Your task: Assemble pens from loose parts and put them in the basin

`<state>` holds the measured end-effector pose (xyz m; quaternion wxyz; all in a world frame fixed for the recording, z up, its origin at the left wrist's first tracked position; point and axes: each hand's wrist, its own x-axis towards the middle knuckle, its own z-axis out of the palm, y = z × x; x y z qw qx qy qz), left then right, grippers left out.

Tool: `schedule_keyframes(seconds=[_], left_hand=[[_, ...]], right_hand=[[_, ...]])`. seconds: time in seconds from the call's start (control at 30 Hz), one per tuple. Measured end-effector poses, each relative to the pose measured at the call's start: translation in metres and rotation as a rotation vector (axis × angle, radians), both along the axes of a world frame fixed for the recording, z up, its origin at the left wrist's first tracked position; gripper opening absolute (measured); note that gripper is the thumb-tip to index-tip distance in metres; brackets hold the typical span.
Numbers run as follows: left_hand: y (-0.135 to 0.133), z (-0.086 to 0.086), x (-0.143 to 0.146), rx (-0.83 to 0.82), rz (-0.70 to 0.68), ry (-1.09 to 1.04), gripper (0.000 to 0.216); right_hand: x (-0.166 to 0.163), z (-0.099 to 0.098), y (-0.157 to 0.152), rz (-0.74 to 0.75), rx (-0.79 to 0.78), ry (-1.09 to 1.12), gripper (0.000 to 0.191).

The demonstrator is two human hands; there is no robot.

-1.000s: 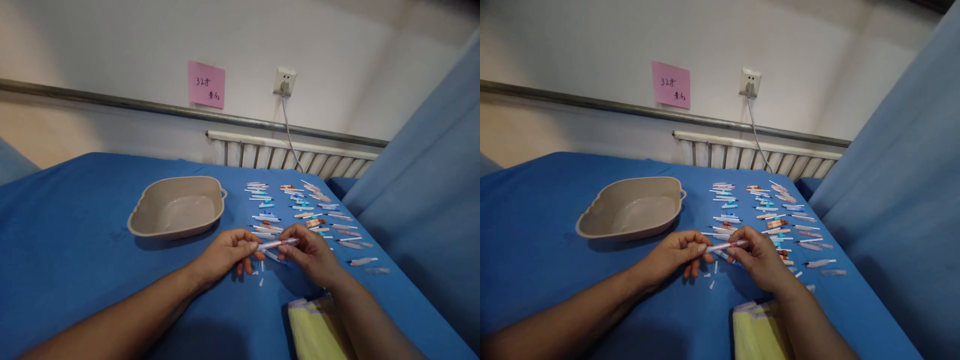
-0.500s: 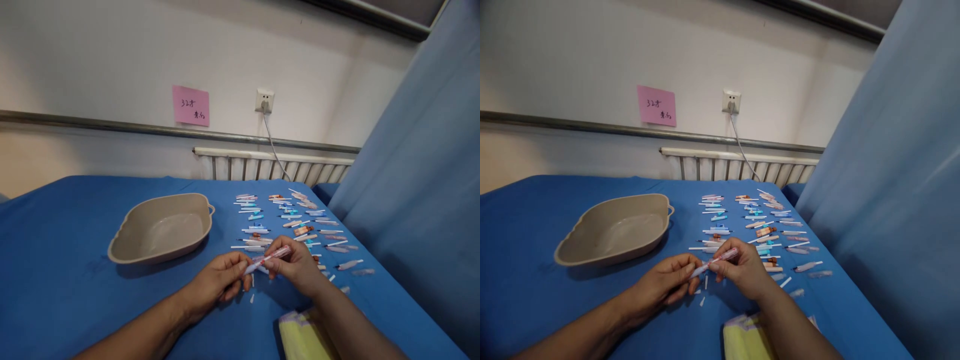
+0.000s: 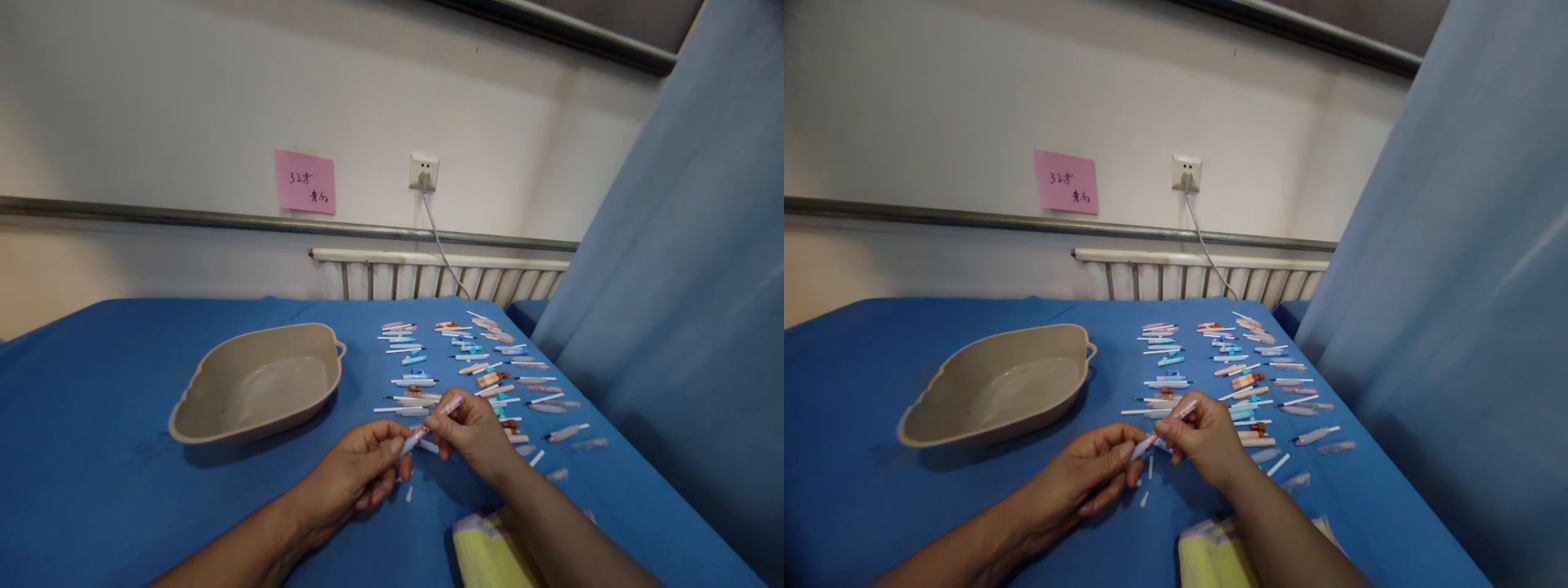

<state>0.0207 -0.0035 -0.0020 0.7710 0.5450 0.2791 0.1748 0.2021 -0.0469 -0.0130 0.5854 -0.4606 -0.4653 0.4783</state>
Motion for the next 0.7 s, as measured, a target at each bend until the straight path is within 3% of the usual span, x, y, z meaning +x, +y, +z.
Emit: schedule_keyframes(seconds=[0.5,0.7], left_hand=[[-0.005,-0.001,0.003,0.064,0.045,0.080,0.043],[0.000,0.001,0.002,0.080,0.034,0.048,0.042]], right_hand=[[-0.012,-0.002,-0.003,-0.066,-0.018,-0.142,0.036],[-0.013,0.001,-0.011,-0.099,0.118,-0.291,0.024]])
